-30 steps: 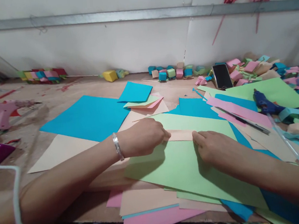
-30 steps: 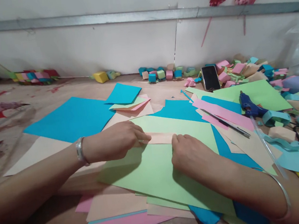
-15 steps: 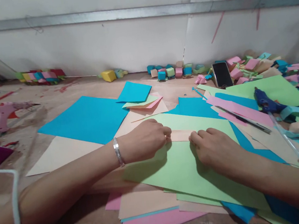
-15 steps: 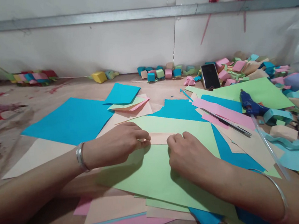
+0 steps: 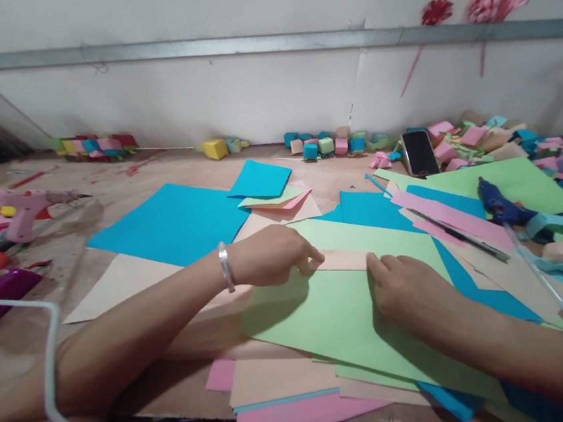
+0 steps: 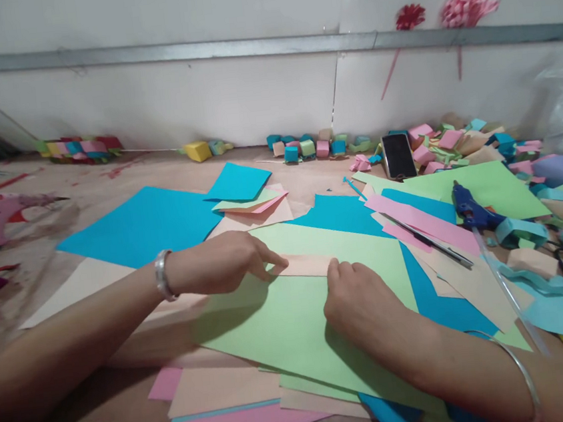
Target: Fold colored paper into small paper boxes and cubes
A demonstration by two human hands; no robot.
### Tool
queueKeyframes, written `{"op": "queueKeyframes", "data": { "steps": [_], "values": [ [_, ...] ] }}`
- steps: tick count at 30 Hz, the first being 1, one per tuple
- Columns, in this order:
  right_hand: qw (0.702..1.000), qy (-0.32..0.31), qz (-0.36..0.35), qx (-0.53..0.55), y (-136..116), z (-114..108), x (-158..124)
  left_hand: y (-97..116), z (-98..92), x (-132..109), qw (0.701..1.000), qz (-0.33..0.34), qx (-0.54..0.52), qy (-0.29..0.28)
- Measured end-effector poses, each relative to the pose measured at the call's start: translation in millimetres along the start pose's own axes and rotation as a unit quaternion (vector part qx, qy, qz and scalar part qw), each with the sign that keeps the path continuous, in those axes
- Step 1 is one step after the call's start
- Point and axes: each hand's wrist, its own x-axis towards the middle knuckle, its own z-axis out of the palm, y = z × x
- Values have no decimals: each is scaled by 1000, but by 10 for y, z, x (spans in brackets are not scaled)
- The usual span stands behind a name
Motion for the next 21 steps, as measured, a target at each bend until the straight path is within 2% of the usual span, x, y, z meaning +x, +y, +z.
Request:
{"op": "queueKeyframes", "data": {
  "steps": [2,5,8,10,13,17,21],
  "values": [
    [998,36,40,23,66,-23,71,-33,12,57,996,-12,-85,-1],
    [990,95,88,54,152,15,171,-58,99,131,978,-92,-159,96],
    [987,90,82,102,182,147,223,-81,248,174,963,-146,-148,174],
    [986,58,75,136,180,236,231,-111,344,192,954,-143,-171,202],
    [984,42,78,156,171,294,222,-164,430,211,948,-98,-228,198],
    [987,96,64,114,159,238,202,-190,433,211,950,-20,-268,161],
    [991,115,32,67,102,154,174,-152,407,188,972,-4,-178,154]
  ]
}}
